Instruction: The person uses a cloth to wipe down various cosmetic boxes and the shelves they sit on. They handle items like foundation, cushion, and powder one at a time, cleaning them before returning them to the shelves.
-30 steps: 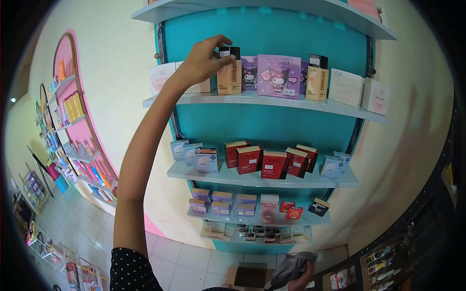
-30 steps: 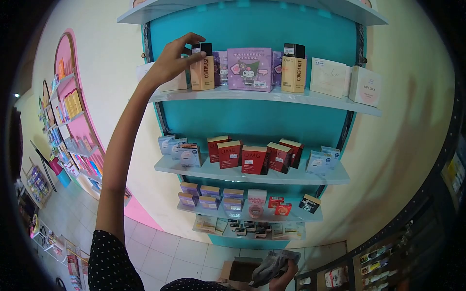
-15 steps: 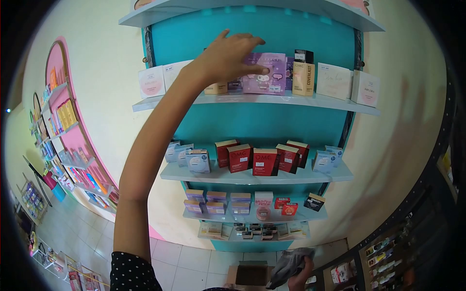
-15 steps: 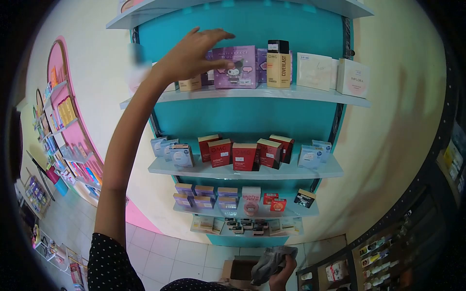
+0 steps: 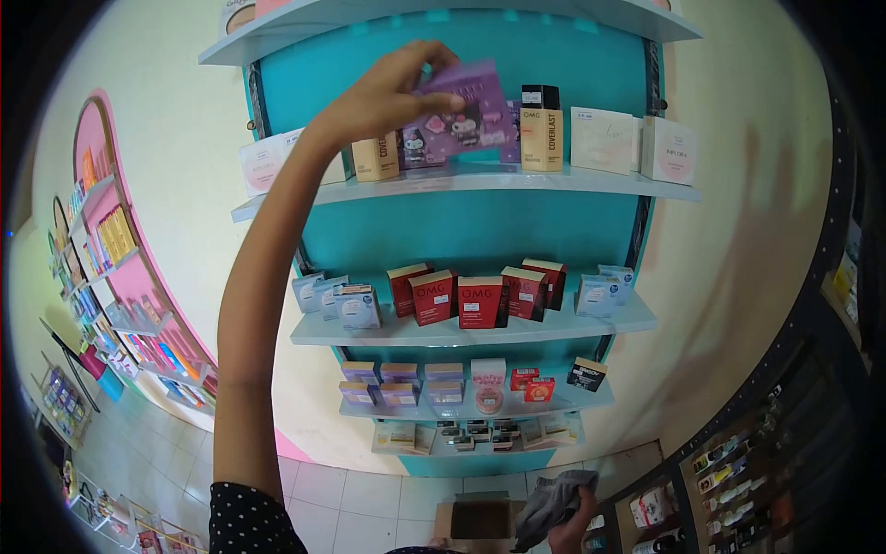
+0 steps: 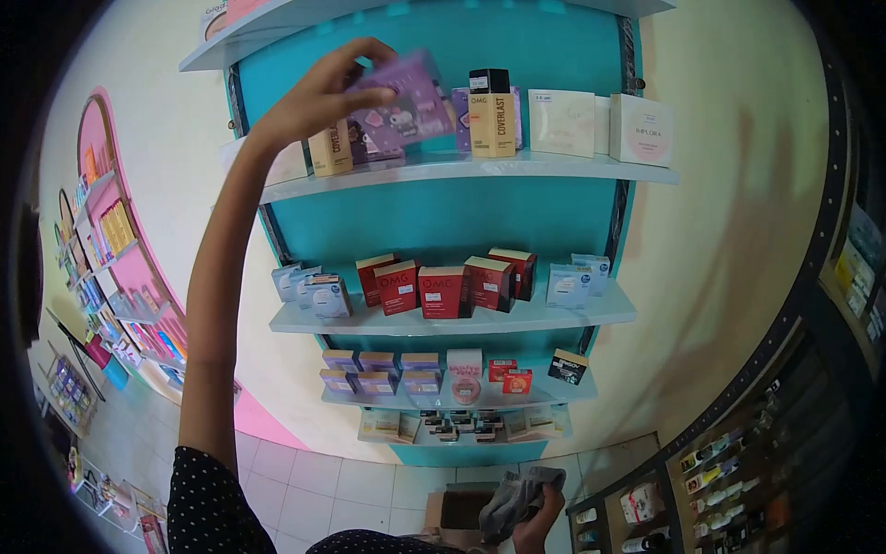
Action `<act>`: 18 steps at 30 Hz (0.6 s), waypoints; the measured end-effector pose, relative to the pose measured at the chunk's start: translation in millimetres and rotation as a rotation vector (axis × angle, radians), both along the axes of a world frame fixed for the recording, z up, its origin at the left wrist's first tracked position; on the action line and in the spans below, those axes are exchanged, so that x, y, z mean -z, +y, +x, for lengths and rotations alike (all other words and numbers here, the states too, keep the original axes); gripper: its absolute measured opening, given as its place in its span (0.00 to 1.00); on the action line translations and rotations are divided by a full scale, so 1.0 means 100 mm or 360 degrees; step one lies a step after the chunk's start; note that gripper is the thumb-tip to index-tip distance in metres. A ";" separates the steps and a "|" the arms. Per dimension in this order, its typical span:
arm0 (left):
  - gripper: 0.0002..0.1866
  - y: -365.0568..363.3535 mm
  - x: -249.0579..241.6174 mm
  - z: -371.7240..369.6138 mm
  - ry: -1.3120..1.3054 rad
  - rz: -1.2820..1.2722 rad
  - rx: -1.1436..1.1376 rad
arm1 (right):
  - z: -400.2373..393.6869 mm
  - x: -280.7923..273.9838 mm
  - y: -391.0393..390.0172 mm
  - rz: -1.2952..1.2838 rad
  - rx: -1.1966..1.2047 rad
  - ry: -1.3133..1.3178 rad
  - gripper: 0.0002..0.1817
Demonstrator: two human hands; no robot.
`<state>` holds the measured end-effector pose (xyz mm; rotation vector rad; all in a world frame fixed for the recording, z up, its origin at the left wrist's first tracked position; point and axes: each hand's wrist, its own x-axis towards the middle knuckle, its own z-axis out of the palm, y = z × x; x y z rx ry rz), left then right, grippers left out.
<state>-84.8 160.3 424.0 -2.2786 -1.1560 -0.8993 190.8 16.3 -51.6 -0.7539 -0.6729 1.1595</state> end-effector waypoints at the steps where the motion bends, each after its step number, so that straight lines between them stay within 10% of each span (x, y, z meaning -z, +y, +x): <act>1: 0.20 -0.11 0.02 0.01 -0.0001 -0.0002 -0.0001 | 0.00 -0.05 -0.03 0.0105 0.0073 -0.0330 0.18; 3: 0.21 -0.37 0.13 0.06 -0.0557 -0.0095 0.0230 | 0.04 -0.23 -0.02 0.0210 0.0148 -0.0657 0.18; 5: 0.21 -0.64 0.39 0.14 -0.0783 -0.0144 0.0290 | 0.12 -0.48 0.04 -0.0561 -0.0434 0.0717 0.17; 7: 0.25 -0.87 0.81 0.21 -0.1175 -0.0282 0.0402 | 0.15 -0.59 0.06 -0.0522 -0.0536 0.0782 0.18; 12: 0.32 -1.12 2.79 0.66 -0.2099 -0.0916 0.0091 | 0.11 -0.98 0.02 -0.0330 -0.0634 0.1035 0.21; 15: 0.22 -1.36 3.52 1.03 -0.2350 -0.1231 0.0072 | 0.07 -0.80 -0.05 -0.0128 -0.0514 0.0944 0.21; 17: 0.19 -1.51 3.65 1.23 -0.2565 -0.1480 0.0098 | 0.02 -0.01 -0.08 0.0156 -0.0221 -0.0365 0.23; 18: 0.18 -1.56 3.70 1.31 -0.2749 -0.1566 0.0223 | 0.01 -0.07 -0.11 0.0150 -0.0218 -0.0373 0.23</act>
